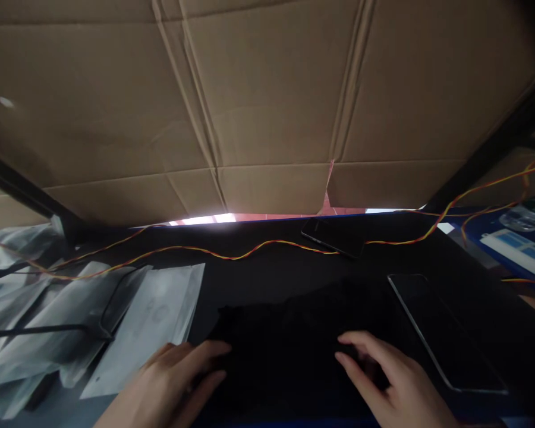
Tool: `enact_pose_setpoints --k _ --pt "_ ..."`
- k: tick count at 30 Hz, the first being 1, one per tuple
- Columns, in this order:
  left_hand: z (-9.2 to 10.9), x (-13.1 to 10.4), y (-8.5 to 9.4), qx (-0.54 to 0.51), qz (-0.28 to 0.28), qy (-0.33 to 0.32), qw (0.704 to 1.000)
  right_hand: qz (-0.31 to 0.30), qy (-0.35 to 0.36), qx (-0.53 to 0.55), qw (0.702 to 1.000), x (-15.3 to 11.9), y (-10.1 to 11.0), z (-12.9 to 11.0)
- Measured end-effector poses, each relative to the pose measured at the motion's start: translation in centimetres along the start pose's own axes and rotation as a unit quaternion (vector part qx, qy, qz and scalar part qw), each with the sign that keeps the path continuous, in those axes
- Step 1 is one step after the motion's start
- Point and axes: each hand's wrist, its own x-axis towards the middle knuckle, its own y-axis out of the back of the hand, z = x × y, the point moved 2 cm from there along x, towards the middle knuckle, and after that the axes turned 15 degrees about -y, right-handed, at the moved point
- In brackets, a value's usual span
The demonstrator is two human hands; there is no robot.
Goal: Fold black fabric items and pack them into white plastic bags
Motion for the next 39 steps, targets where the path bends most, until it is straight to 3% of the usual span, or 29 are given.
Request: enact_pose_setpoints --k 5,10,14,17,20,24,27,29,32,34,36,39 --pt "0.0 1.2 -0.9 0.020 -0.033 -0.048 0.998 0.036 0.021 -0.063 0.997 0.8 -1.2 -1.1" --pt "1.5 1.9 -0.7 0.081 0.009 -0.075 0.994 0.117 0.024 -0.047 0.992 0.5 0.3 -1.2" --pt "4.2 3.4 -2.7 0.104 0.038 -0.141 0.984 0.166 -0.101 -0.070 0.978 0.1 2.4 1.8" --pt "5.2 3.8 -5.7 0.143 -0.010 -0.193 0.971 0.132 -0.220 -0.110 0.960 0.1 2.8 4.6" --pt "4.8 3.3 -7.7 0.183 -0.046 -0.181 0.965 0.092 -0.261 -0.121 0.953 0.5 2.3 5.5" --pt "4.1 3.1 -7.5 0.196 -0.056 -0.164 0.965 0.115 -0.220 -0.066 0.967 1.5 2.2 4.5" --pt "5.3 4.3 -7.5 0.182 -0.043 -0.184 0.965 0.110 -0.221 -0.001 0.969 1.9 2.7 3.5" --pt "6.6 5.6 -8.4 0.154 -0.047 -0.196 0.967 0.137 -0.192 0.015 0.972 1.9 3.0 2.4" --pt "8.0 7.3 -10.2 0.102 -0.062 -0.192 0.974 0.213 -0.083 -0.003 0.973 1.5 2.7 -0.6" --pt "8.0 7.5 -10.4 0.077 -0.069 -0.191 0.976 0.193 0.014 -0.030 0.981 1.2 1.4 -3.4" --pt "7.1 6.8 -9.1 0.063 -0.064 -0.193 0.977 0.132 0.112 -0.041 0.984 1.0 -0.6 -6.0" --pt "4.2 4.6 -5.3 0.070 -0.015 -0.152 0.986 0.107 0.181 -0.050 0.976 0.9 -3.5 -8.4"
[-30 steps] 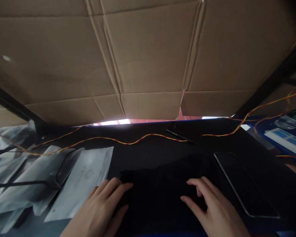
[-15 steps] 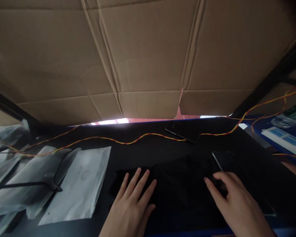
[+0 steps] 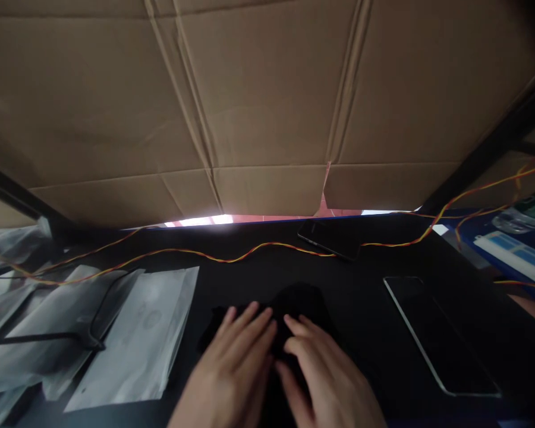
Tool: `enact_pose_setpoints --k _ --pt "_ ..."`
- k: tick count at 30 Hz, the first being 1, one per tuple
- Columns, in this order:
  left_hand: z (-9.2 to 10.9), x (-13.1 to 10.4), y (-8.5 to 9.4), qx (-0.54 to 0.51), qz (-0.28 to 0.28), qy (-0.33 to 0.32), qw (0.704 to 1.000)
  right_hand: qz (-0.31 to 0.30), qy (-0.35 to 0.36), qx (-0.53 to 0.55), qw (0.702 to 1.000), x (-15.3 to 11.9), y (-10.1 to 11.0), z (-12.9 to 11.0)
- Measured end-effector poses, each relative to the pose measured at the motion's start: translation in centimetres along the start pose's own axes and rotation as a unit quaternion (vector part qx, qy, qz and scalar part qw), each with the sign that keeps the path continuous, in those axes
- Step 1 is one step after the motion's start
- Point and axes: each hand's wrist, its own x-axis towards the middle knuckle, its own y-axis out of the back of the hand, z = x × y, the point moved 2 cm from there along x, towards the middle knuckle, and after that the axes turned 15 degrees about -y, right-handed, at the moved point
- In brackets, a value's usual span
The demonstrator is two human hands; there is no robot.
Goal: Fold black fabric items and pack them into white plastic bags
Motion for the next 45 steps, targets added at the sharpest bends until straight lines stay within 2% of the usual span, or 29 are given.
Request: enact_pose_setpoints --k 2,4,7,11,13,16,19,21,23,25,28,30,32,34,36,38,41,45 --pt "-2.0 -2.3 1.8 0.018 0.027 0.064 0.997 -0.006 0.036 0.006 0.999 -0.3 -1.3 -0.6" --pt "-3.3 -3.9 2.5 0.029 0.025 0.090 0.995 0.017 0.063 0.020 0.998 -0.8 -1.9 -0.3" --pt "-3.8 -5.2 1.2 0.040 -0.014 0.082 0.996 0.022 0.066 0.004 0.998 -1.6 -1.9 1.1" --pt "-3.3 -5.5 -1.5 0.046 -0.028 0.073 0.996 -0.085 0.037 -0.081 0.992 -1.9 -2.3 3.1" --pt "-3.2 -5.5 -2.1 0.059 -0.023 0.074 0.995 -0.115 0.038 -0.110 0.987 -2.1 -2.3 3.8" --pt "-3.1 -5.3 -1.8 0.086 -0.018 0.070 0.994 -0.135 0.048 -0.119 0.983 -2.2 -1.4 4.5" --pt "-2.6 -4.6 -1.2 0.088 -0.028 0.061 0.994 -0.109 0.032 -0.087 0.990 -2.0 0.2 4.5" --pt "-2.2 -4.1 -1.2 0.072 -0.039 0.055 0.995 -0.084 0.015 -0.072 0.994 -1.4 0.6 4.1" --pt "-2.0 -3.7 -1.4 0.050 -0.042 0.051 0.997 -0.087 0.002 -0.070 0.994 -0.6 -0.3 3.4" --pt "-1.9 -3.6 -1.9 0.027 -0.038 0.048 0.998 -0.114 -0.018 -0.078 0.990 0.1 -2.3 2.7" --pt "-2.0 -3.9 -2.5 0.022 -0.034 0.045 0.998 -0.120 -0.053 -0.104 0.986 0.7 -4.9 1.9" --pt "-2.0 -4.1 -2.7 0.029 -0.034 0.044 0.998 -0.112 -0.060 -0.110 0.986 0.7 -5.4 1.8" --pt "-1.9 -4.2 -2.7 0.029 -0.031 0.045 0.998 -0.097 -0.057 -0.091 0.989 0.6 -4.6 1.9" --pt "-1.8 -4.1 -2.6 0.023 -0.034 0.052 0.998 -0.058 -0.069 -0.054 0.994 0.5 -2.9 2.5" --pt "-1.5 -3.7 -2.6 0.022 -0.041 0.057 0.997 -0.005 -0.120 -0.044 0.992 0.3 -1.2 3.7" --pt "-1.4 -3.2 -2.6 0.018 -0.047 0.056 0.997 0.022 -0.176 -0.071 0.982 0.1 -0.2 5.0" --pt "-1.3 -2.1 -3.0 -0.001 -0.046 0.054 0.997 0.007 -0.218 -0.092 0.972 -0.2 -0.1 5.8" --pt "-1.3 -1.2 -3.4 -0.008 -0.034 0.056 0.998 0.004 -0.243 -0.009 0.970 -0.3 -1.0 5.4"
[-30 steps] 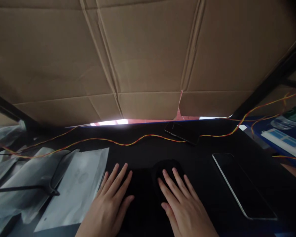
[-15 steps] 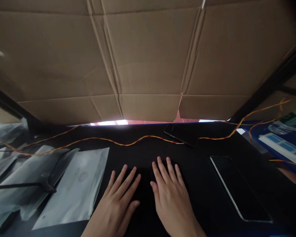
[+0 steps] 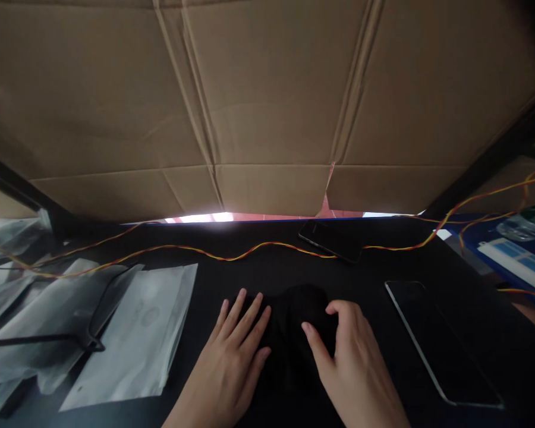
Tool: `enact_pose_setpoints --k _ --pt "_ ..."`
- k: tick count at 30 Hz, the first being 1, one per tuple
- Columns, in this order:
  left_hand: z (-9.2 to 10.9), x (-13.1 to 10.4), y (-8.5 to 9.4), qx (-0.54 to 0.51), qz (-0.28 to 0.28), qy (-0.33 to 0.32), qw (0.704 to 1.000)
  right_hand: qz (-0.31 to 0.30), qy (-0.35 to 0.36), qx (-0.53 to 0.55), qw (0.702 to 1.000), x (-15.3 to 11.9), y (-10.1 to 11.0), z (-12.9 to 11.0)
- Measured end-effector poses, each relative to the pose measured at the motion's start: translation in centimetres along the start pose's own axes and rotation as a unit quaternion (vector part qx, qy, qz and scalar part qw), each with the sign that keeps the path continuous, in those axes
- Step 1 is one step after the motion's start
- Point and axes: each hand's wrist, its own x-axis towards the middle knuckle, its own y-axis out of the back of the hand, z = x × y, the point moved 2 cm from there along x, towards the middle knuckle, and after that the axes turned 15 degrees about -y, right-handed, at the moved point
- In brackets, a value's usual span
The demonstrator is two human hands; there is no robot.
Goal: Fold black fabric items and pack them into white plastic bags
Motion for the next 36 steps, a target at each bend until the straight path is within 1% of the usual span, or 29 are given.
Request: enact_pose_setpoints --k 3,6,9,11,12,14,17,18,20,21,23,25,28,30,31,33,34,36 --pt "0.1 0.1 0.1 -0.002 0.015 0.005 1.000 -0.020 -0.046 0.078 0.996 0.3 -0.1 0.5" --pt "0.2 -0.2 0.5 -0.007 0.019 0.012 1.000 -0.003 -0.077 0.110 0.991 1.1 1.3 1.6" --pt "0.2 -0.4 0.9 -0.017 0.022 0.020 0.999 0.038 -0.051 0.088 0.994 2.1 3.7 1.6" --pt "0.2 -0.5 1.2 -0.033 0.029 0.026 0.999 0.071 -0.009 0.050 0.996 2.3 5.0 0.3" --pt "0.2 -0.5 1.2 -0.043 0.033 0.027 0.998 0.083 0.018 0.033 0.996 2.2 5.2 -0.7" --pt "0.1 -0.4 1.2 -0.063 0.040 0.024 0.997 0.082 0.077 0.018 0.993 1.3 4.5 -3.2" --pt "0.0 -0.8 1.0 -0.078 0.071 0.016 0.994 0.000 0.149 0.053 0.987 -0.7 1.8 -6.7" --pt "-0.1 -1.0 0.9 -0.083 0.086 0.021 0.993 -0.023 0.169 0.058 0.984 -1.3 1.0 -7.5" --pt "-0.3 -1.5 0.8 -0.099 0.118 0.052 0.987 -0.081 0.206 0.096 0.971 -1.9 0.1 -8.2" --pt "-0.4 -1.7 0.8 -0.109 0.132 0.071 0.983 -0.100 0.223 0.103 0.964 -1.9 -0.1 -8.0" --pt "-0.5 -1.8 0.9 -0.119 0.152 0.098 0.976 -0.116 0.246 0.087 0.958 -1.6 -0.1 -7.0" --pt "-0.3 -1.7 1.0 -0.112 0.159 0.091 0.977 -0.119 0.251 0.028 0.960 -1.2 -0.6 -5.6" --pt "-0.1 -1.1 0.9 -0.083 0.127 0.062 0.986 -0.146 0.241 -0.053 0.958 -1.1 -2.4 -4.1" --pt "0.0 -0.8 0.7 -0.060 0.098 0.046 0.992 -0.165 0.234 -0.071 0.956 -1.4 -3.4 -3.6" --pt "0.0 -0.8 0.7 -0.050 0.087 0.037 0.994 -0.174 0.233 -0.064 0.955 -1.4 -3.5 -3.4" --pt "0.0 -0.8 1.0 -0.029 0.080 0.023 0.996 -0.183 0.223 -0.021 0.957 -1.3 -2.7 -3.0" --pt "0.1 -0.8 1.3 -0.018 0.083 0.017 0.996 -0.175 0.205 0.012 0.963 -1.1 -1.9 -2.7" --pt "0.5 -0.6 2.1 0.003 0.090 0.004 0.996 -0.138 0.148 0.072 0.977 -0.6 0.0 -1.9"
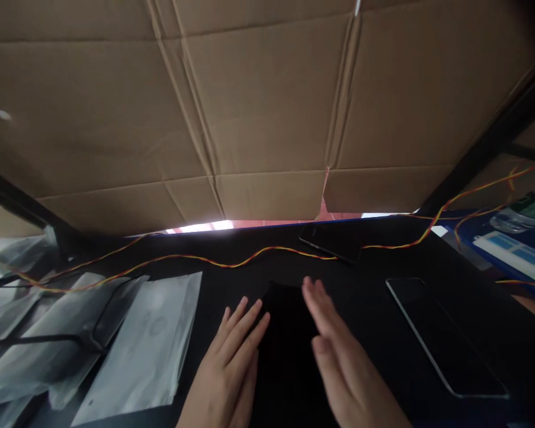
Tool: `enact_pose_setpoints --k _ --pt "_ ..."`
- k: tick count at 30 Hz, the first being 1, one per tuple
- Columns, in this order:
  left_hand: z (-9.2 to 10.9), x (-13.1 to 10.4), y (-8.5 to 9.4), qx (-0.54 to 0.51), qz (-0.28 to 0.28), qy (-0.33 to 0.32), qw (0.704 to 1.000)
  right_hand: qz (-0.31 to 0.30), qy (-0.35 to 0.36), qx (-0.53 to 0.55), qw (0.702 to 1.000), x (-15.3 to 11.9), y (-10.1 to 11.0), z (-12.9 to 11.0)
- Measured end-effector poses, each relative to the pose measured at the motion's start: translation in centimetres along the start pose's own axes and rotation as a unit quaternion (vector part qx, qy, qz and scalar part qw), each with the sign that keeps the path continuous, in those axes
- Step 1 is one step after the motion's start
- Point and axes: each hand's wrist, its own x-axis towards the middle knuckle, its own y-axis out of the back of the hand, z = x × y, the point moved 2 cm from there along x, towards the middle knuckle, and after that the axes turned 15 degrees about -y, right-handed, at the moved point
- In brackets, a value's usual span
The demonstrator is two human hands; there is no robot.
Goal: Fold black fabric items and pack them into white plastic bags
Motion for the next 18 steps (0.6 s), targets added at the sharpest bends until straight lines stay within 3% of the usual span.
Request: enact_pose_setpoints --k 2,4,8,12,15,18 --pt "0.6 0.7 0.5 0.018 -0.003 -0.022 1.000 0.046 -0.040 0.024 0.998 0.0 1.4 0.5" --pt "1.2 1.6 0.1 0.028 -0.021 -0.036 0.999 0.044 -0.038 0.000 0.998 0.0 1.5 0.8" --pt "1.6 2.3 -2.4 0.048 -0.057 -0.021 0.997 -0.028 0.032 -0.103 0.994 0.0 -1.4 1.2" --pt "1.3 1.6 -3.7 0.079 -0.079 -0.033 0.993 -0.038 0.061 -0.156 0.985 -0.5 -3.3 1.8" --pt "0.3 0.5 -1.7 0.097 -0.074 -0.039 0.992 -0.018 0.069 -0.144 0.987 -1.0 -2.9 2.0" --pt "-2.5 -1.9 1.4 0.120 -0.035 0.059 0.990 0.041 0.055 -0.112 0.991 -1.5 -2.0 1.9"
